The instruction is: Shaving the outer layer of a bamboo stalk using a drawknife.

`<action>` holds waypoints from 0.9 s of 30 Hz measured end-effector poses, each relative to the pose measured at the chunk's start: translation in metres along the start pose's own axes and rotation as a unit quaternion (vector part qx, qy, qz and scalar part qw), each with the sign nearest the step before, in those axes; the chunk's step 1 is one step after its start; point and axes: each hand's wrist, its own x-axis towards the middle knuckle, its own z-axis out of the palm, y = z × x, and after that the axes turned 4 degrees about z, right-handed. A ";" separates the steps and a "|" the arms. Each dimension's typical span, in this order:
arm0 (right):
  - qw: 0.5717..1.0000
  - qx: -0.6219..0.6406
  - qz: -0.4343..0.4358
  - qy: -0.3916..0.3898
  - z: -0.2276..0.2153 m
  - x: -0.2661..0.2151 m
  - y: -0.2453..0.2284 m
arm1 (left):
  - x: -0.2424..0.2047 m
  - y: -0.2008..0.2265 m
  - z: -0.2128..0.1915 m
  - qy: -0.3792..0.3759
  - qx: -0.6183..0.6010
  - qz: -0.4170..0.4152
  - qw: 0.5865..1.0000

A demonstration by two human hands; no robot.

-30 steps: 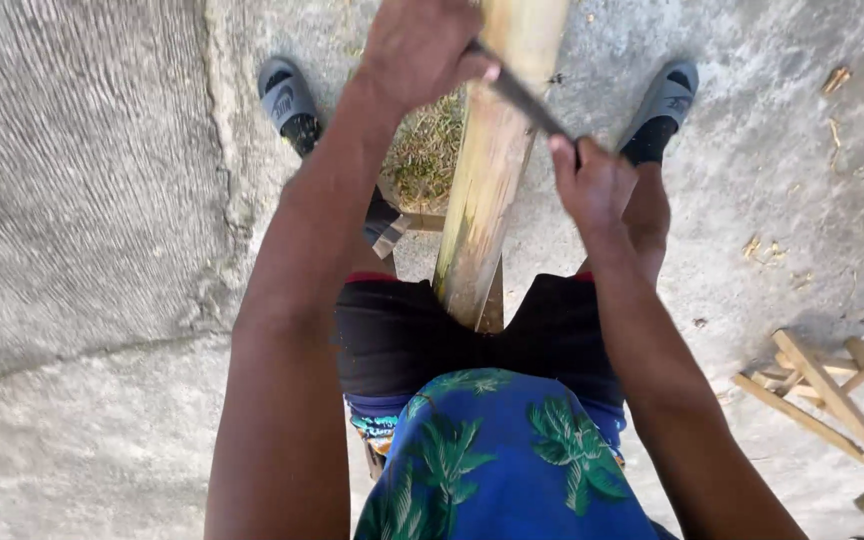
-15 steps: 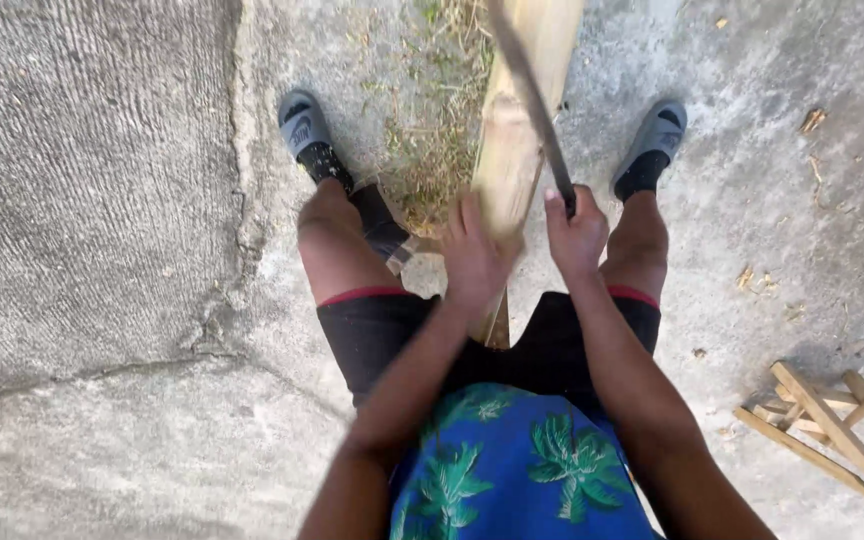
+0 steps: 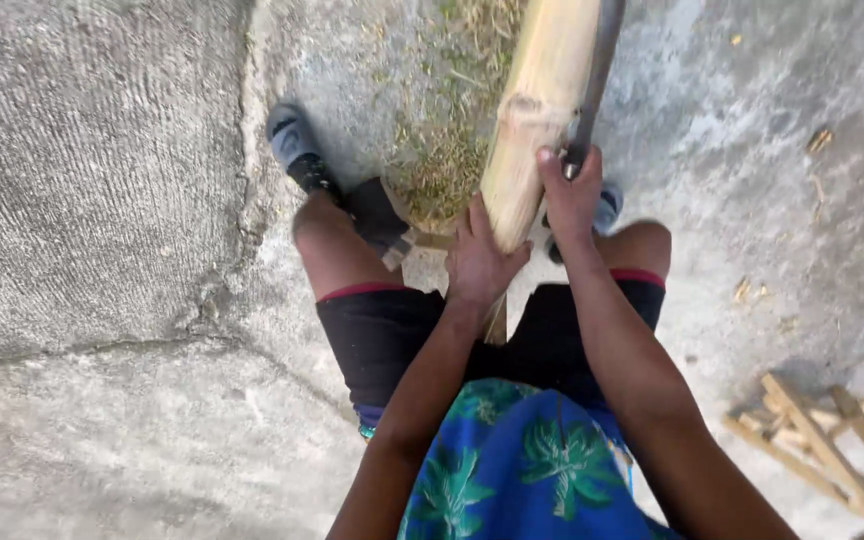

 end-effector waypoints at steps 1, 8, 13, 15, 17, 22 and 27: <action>1.000 -0.005 0.015 -0.002 -0.001 -0.001 0.009 | -0.002 -0.002 0.003 -0.012 0.001 -0.011 1.000; 0.946 0.291 0.133 -0.048 0.003 0.001 0.031 | 0.006 0.011 -0.010 -0.050 -0.025 -0.084 0.995; 0.943 0.296 0.121 -0.089 -0.012 0.005 0.029 | 0.022 0.014 -0.030 -0.092 -0.101 -0.090 0.987; 0.939 0.289 0.155 -0.106 -0.016 0.003 0.015 | 0.023 0.007 -0.036 -0.098 -0.221 -0.080 0.967; 0.939 0.276 0.178 -0.103 -0.023 -0.011 0.001 | 0.023 -0.018 -0.021 -0.115 -0.232 -0.065 0.964; 0.945 0.224 0.225 -0.078 -0.034 -0.019 -0.046 | 0.038 -0.049 -0.013 -0.234 -0.414 -0.107 0.873; 0.971 0.148 0.168 -0.080 -0.039 -0.027 -0.071 | 0.060 -0.050 -0.022 -0.326 -0.418 -0.179 0.829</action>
